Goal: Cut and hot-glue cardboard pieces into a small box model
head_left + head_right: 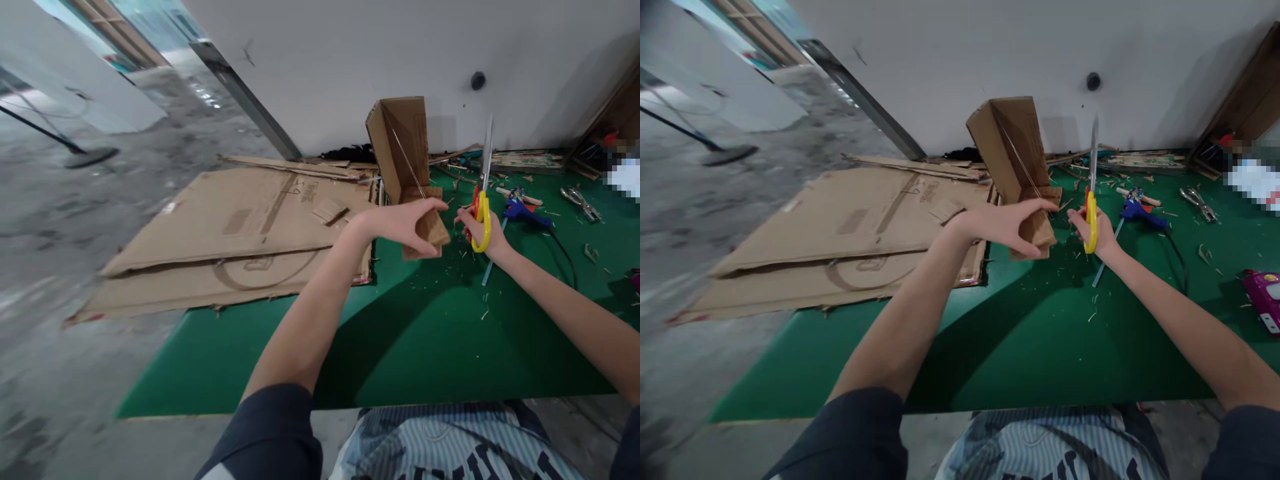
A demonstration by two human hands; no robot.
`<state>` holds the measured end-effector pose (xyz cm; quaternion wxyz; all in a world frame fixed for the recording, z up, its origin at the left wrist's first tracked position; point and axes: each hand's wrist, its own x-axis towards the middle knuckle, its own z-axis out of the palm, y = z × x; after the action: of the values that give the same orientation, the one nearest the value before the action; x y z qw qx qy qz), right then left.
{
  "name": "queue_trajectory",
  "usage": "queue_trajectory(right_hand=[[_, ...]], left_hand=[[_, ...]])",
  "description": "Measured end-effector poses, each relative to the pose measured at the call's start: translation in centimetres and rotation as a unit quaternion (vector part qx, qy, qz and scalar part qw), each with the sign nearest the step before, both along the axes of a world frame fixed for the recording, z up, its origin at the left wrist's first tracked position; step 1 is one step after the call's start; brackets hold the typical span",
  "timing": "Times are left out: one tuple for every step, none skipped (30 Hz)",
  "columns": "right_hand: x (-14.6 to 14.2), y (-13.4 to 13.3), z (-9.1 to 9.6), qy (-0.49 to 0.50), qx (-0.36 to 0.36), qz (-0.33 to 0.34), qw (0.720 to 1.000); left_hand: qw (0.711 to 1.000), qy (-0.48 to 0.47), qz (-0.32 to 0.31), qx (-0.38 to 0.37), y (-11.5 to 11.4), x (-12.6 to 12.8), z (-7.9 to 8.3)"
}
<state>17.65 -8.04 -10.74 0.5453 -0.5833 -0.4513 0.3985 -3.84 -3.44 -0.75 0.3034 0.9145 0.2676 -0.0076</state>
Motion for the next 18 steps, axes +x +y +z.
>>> queue_trajectory(right_hand=[[0.1,0.1,-0.1,-0.006,0.001,0.001,1.000],[0.1,0.2,-0.3,-0.015,0.001,0.005,1.000],[0.2,0.3,-0.4,-0.026,0.001,0.010,1.000],[0.3,0.4,-0.6,-0.038,-0.001,0.015,0.999],[0.3,0.6,-0.7,-0.049,-0.003,0.019,0.999],[0.3,0.7,-0.9,-0.057,-0.005,0.024,0.998],[0.3,0.8,-1.0,-0.062,-0.006,0.028,0.998],[0.3,0.9,-1.0,-0.064,-0.006,0.030,0.997],[0.3,1.0,-1.0,-0.062,-0.005,0.031,0.998],[0.3,1.0,-1.0,-0.057,-0.005,0.031,0.998],[0.3,1.0,-0.9,-0.050,-0.007,0.028,0.998],[0.3,1.1,-0.8,-0.041,-0.011,0.025,0.999],[0.3,1.1,-0.7,-0.031,-0.018,0.019,0.999],[0.4,1.2,-0.7,-0.018,-0.026,0.011,0.999],[0.4,1.3,-0.7,-0.003,-0.032,0.002,0.999],[0.4,1.4,-0.7,0.012,-0.038,-0.009,0.999],[0.4,1.5,-0.7,0.027,-0.042,-0.017,0.999],[0.5,1.6,-0.8,0.040,-0.045,-0.023,0.998]], left_hand=[[0.999,0.046,0.001,-0.006,-0.3,0.2,-0.6],[0.997,0.077,0.007,-0.004,-0.6,0.4,-1.3],[0.995,0.098,0.012,0.003,-1.0,0.6,-2.1],[0.993,0.116,0.016,0.010,-1.5,0.8,-2.7],[0.992,0.124,0.016,0.019,-1.9,0.8,-3.3],[0.991,0.127,0.014,0.036,-2.3,0.8,-3.8],[0.989,0.131,0.015,0.060,-2.6,0.7,-4.0],[0.987,0.136,0.018,0.085,-2.9,0.4,-4.1],[0.983,0.145,0.022,0.108,-3.1,0.1,-4.0],[0.980,0.156,0.028,0.124,-3.3,-0.2,-3.8],[0.977,0.166,0.036,0.131,-3.4,-0.4,-3.5],[0.975,0.174,0.044,0.127,-3.5,-0.7,-3.2],[0.975,0.182,0.047,0.115,-3.6,-0.8,-2.8],[0.975,0.192,0.051,0.101,-3.7,-0.9,-2.5],[0.973,0.205,0.056,0.091,-3.9,-0.9,-2.3],[0.970,0.220,0.061,0.087,-4.0,-0.9,-2.2],[0.966,0.232,0.064,0.091,-4.1,-0.8,-2.1],[0.964,0.238,0.065,0.103,-4.1,-0.7,-2.2]])
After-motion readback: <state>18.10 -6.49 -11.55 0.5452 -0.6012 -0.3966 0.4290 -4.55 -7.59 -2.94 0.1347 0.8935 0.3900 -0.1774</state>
